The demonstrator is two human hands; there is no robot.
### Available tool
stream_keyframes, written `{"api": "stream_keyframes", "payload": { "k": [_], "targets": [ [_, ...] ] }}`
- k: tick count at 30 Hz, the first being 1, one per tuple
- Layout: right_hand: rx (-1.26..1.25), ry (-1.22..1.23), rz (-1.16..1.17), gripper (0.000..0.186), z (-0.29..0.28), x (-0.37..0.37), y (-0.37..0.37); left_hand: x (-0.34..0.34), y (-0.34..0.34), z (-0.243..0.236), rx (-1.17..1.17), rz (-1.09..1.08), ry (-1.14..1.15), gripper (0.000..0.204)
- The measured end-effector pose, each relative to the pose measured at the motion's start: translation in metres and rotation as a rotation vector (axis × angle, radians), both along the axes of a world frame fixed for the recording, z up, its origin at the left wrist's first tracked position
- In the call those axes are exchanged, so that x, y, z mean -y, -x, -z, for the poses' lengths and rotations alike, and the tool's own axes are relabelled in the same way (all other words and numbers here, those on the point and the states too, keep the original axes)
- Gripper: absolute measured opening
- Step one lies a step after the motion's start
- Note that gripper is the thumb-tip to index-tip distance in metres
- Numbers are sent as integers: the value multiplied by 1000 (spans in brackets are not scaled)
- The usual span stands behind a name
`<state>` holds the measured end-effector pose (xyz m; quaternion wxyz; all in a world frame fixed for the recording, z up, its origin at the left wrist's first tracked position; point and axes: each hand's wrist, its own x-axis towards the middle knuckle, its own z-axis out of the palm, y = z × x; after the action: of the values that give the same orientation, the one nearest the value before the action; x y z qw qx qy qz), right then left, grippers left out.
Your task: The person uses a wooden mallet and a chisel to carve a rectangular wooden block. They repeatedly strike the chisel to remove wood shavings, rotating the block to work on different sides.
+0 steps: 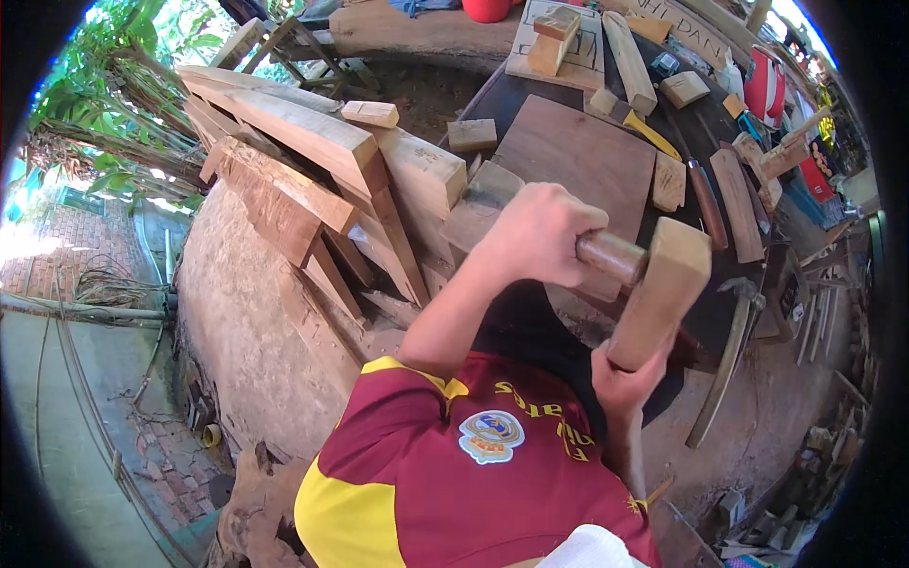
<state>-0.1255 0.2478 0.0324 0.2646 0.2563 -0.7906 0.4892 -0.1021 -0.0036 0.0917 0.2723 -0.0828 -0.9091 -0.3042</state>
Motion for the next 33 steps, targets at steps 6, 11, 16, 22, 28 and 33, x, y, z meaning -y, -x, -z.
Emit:
{"api": "stream_keyframes", "payload": {
  "k": [6,11,16,22,28,33],
  "targets": [
    [10,146,176,88,25,-18,-10,-1,1,11,18,-30,31,22],
    [153,443,122,100,20,-11,-14,-12,2,9,33,-21,100,22],
    [15,164,5,96,42,-8,-14,-39,-14,-6,88,75,137,21],
    [209,-218,-152,88,-4,9,13,-3,-82,-14,245,-226,-45,31],
    [228,-672,-269,88,-40,41,51,29,-125,22,227,-802,-13,21],
    [47,-891,-157,68,-58,70,79,12,-119,28,393,-787,-290,23]
  ]
}}
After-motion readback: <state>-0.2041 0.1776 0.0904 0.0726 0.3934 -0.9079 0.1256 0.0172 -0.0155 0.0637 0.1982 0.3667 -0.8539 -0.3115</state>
